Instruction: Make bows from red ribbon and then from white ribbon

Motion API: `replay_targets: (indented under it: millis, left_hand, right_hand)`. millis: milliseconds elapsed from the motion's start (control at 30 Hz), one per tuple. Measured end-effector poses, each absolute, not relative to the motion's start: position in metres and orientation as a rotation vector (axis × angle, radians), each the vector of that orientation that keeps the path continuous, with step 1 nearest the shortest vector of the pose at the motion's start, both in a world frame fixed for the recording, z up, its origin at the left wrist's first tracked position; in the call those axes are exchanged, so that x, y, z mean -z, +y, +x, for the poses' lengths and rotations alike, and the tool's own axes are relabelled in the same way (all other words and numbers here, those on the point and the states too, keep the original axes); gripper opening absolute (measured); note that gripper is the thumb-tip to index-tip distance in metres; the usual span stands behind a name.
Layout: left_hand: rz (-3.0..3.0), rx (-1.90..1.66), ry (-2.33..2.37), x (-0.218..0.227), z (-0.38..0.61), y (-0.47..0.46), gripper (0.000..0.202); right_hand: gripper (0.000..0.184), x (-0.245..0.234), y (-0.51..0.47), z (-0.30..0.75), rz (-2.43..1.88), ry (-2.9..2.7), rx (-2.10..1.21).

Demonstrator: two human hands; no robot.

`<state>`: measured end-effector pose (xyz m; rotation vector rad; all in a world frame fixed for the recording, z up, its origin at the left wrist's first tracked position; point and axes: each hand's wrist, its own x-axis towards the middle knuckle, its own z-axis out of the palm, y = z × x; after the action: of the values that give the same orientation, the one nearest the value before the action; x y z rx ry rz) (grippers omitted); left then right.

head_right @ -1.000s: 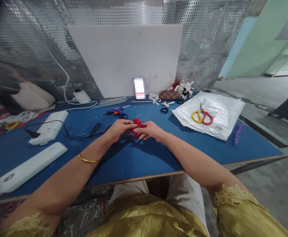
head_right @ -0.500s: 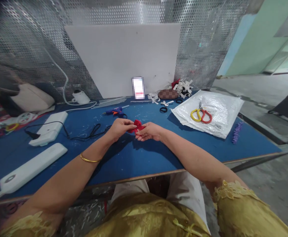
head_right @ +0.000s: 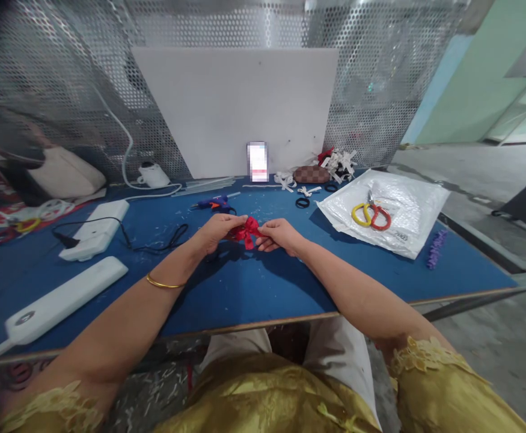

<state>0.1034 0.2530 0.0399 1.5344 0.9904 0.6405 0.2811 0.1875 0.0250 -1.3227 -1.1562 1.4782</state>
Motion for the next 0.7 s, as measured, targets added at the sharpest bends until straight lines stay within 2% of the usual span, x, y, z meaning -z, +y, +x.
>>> replay_targets:
  millis: [333, 700]
  left_hand:
    - [1.597, -0.627, 0.898, -0.038, 0.107, 0.246, 0.026]
    - [1.634, -0.581, 0.936, -0.037, 0.110, 0.240, 0.032]
  right_hand:
    - [0.023, -0.023, 0.183, 0.278, -1.324, -1.391, -1.455]
    - [0.027, -0.028, 0.181, 0.271, -1.409, -1.411, -1.381]
